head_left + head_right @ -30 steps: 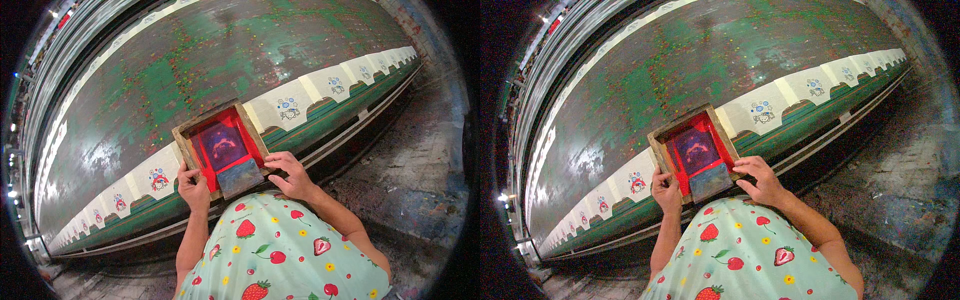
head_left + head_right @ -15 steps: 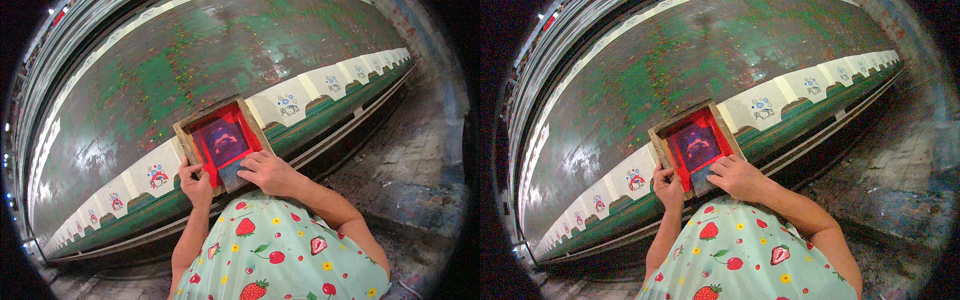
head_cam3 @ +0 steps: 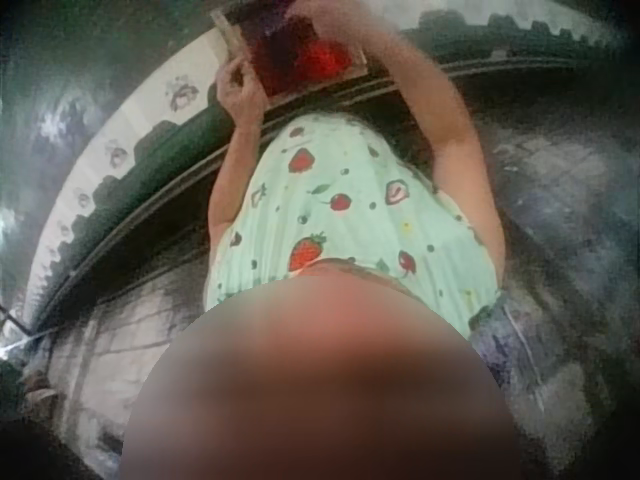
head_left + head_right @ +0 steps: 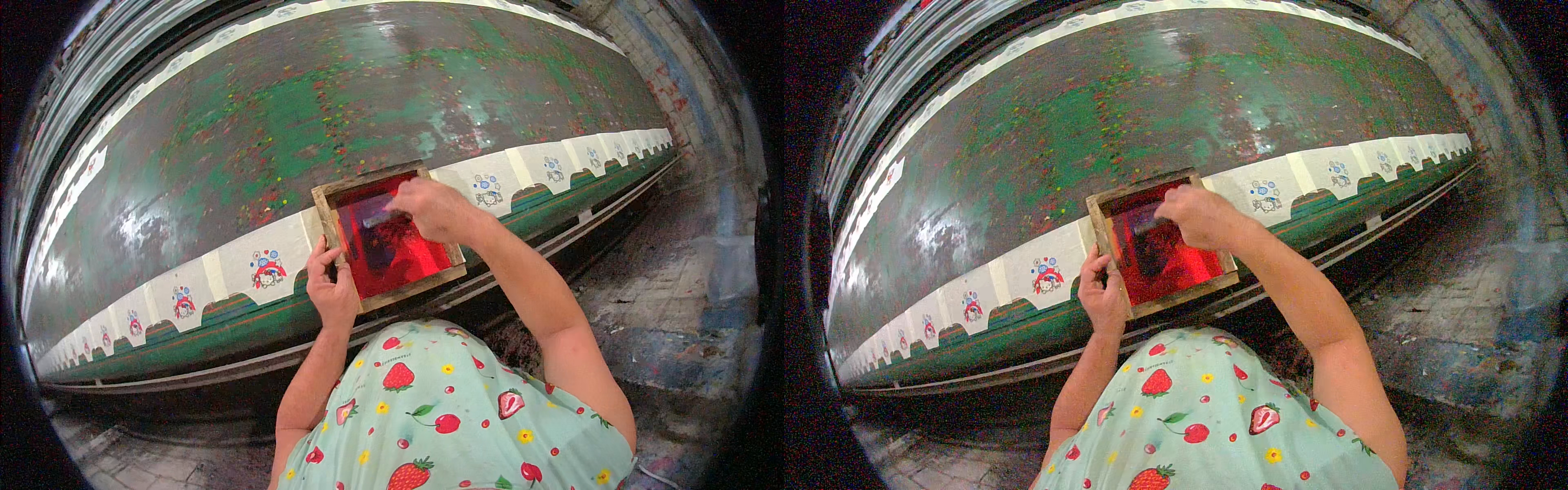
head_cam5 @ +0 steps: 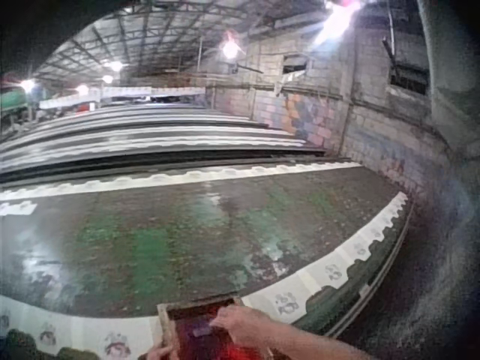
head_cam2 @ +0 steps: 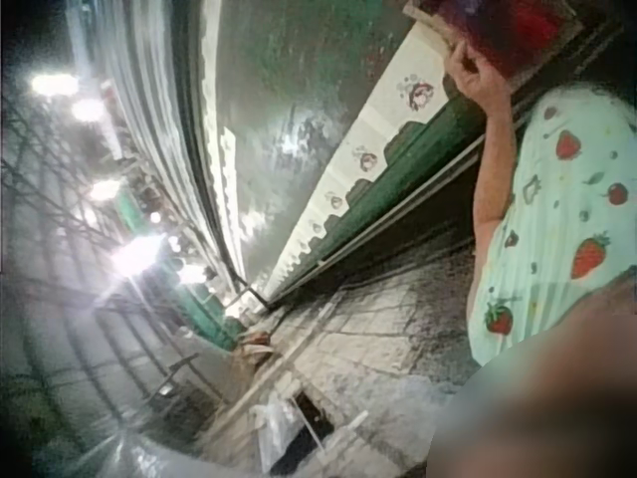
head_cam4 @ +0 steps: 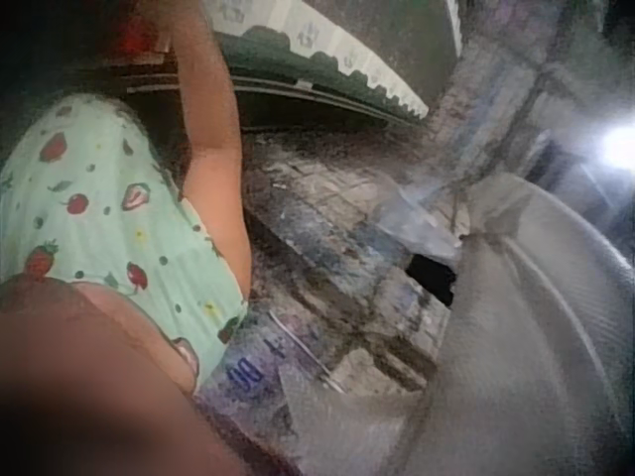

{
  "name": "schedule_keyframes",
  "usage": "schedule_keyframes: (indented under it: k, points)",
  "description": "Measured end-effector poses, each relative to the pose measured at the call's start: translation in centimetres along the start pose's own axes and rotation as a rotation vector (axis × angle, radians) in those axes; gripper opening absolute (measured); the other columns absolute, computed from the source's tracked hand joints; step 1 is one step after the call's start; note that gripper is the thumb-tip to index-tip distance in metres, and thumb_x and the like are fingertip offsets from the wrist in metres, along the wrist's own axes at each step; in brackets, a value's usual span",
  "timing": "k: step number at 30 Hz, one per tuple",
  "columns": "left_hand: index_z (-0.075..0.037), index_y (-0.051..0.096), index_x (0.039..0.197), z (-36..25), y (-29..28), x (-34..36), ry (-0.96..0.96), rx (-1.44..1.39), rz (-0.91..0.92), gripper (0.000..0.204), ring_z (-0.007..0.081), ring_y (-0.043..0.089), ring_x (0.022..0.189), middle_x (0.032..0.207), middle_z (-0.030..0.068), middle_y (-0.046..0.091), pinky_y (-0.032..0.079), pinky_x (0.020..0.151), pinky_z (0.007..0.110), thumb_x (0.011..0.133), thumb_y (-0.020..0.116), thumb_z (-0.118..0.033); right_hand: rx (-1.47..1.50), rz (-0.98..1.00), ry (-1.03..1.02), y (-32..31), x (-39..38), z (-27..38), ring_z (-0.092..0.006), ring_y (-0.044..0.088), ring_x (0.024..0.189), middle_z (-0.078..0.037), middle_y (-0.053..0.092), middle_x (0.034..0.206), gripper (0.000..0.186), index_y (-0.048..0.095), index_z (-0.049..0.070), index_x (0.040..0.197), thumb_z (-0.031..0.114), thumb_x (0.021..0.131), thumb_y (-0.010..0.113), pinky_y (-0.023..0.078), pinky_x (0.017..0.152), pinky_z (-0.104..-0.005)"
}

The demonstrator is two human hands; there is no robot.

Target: The person holds a wooden frame containing a red-backed print and repeatedly rubs its surface with a small rectangular tool. The person moves the frame along a green conveyor belt and continues the rubbing motion throughout the clip.

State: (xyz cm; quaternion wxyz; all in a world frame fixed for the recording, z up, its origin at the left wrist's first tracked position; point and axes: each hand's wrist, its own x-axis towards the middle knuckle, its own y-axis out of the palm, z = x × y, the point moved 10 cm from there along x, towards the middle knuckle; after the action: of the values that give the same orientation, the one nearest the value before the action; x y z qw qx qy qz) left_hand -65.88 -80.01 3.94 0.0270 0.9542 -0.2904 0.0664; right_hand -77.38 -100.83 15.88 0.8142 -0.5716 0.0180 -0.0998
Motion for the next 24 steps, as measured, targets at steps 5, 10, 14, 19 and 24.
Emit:
schedule_keyframes:
  k: [5, 10, 14, 19, 24]
  points:
    - [-0.003, 0.076, 0.119, -0.1, 0.1, 0.4, -0.017, 0.056, 0.025, 0.032, 0.0366, 0.058, 0.154, 0.165, 0.0276, 0.060, 0.044, 0.127, 0.044, 0.094, 0.068, 0.014, 0.008, -0.115, 0.033, -0.1, 1.1, -1.2, -0.0425, 0.072, 0.113, -0.019, 0.076, 0.114, 0.036, 0.079, 0.002, 0.118, -0.006, 0.084, 0.071, 0.058, 0.104, -0.0502]
    - [-0.004, 0.078, 0.113, -0.4, 0.2, 0.3, -0.012, 0.113, 0.030, 0.025, 0.0367, 0.060, 0.152, 0.163, 0.0277, 0.061, 0.045, 0.126, 0.045, 0.096, 0.070, 0.012, -0.049, -0.164, 0.021, 1.7, -2.2, 2.2, -0.0411, 0.071, 0.115, -0.018, 0.077, 0.116, 0.036, 0.079, 0.002, 0.118, -0.003, 0.084, 0.069, 0.057, 0.107, -0.0513]
    - [-0.005, 0.078, 0.112, -0.4, 0.1, 0.3, -0.009, 0.119, 0.027, 0.021, 0.0372, 0.060, 0.151, 0.162, 0.0281, 0.062, 0.045, 0.126, 0.045, 0.097, 0.073, 0.010, -0.079, -0.164, 0.008, 2.3, -5.7, 5.5, -0.0378, 0.068, 0.112, -0.014, 0.074, 0.117, 0.035, 0.080, 0.006, 0.120, 0.005, 0.086, 0.070, 0.056, 0.101, -0.0506]
    - [-0.005, 0.077, 0.117, -0.4, 0.1, 0.3, 0.014, 0.106, 0.030, 0.023, 0.0373, 0.059, 0.153, 0.162, 0.0291, 0.062, 0.044, 0.127, 0.046, 0.098, 0.074, 0.008, -0.044, -0.125, 0.031, 2.8, -8.8, 8.0, -0.0358, 0.069, 0.116, -0.012, 0.074, 0.119, 0.038, 0.081, 0.006, 0.124, 0.010, 0.088, 0.072, 0.057, 0.104, -0.0487]
    - [-0.005, 0.077, 0.122, -0.9, 0.5, -0.1, 0.025, 0.231, 0.043, 0.036, 0.0414, 0.057, 0.154, 0.161, 0.0293, 0.062, 0.042, 0.128, 0.047, 0.089, 0.075, 0.009, -0.010, -0.118, 0.035, 2.8, -9.9, 8.5, -0.0358, 0.068, 0.120, -0.012, 0.074, 0.123, 0.036, 0.080, 0.007, 0.124, 0.013, 0.089, 0.075, 0.056, 0.106, -0.0494]
